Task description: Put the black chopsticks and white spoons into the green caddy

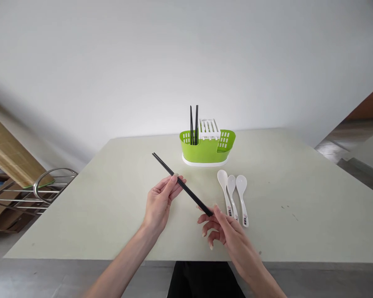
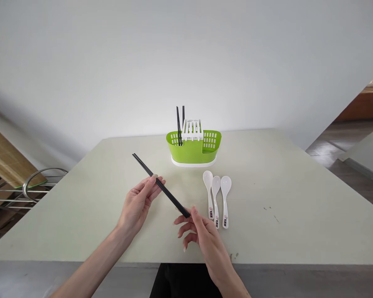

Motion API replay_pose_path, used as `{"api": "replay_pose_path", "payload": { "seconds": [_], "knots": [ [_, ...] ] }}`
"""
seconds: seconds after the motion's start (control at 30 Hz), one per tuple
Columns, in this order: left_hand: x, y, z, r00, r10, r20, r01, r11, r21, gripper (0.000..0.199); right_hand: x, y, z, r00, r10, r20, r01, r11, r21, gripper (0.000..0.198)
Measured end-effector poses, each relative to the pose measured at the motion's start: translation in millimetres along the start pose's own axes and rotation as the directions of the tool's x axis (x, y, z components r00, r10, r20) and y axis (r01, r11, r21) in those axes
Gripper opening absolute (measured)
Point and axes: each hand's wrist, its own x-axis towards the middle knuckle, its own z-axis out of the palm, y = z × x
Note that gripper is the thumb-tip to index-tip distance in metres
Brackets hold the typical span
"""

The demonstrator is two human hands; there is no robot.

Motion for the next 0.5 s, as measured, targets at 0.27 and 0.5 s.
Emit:
{"api": "replay_pose_path", "payload": {
  "seconds": [0.27, 0.5],
  "knots": [
    [-1.1, -1.8, -2.7, 1.0, -0.019, 0.004, 0.019, 1.0, -0.011, 0.034, 6.0, 4.5, 1.9, 0.993, -0.113, 0.044, 0.121, 0.955, -0.27, 0.069],
    [-3.3, -0.9, -5.7, 0.998, -0.056, 0.024, 0.056, 0.998, -0.012, 0.034, 1.8, 9.7, -4.1, 0.982, -0.165, 0.091, 0.188, 0.887, -0.422, 0.065]
  ]
}}
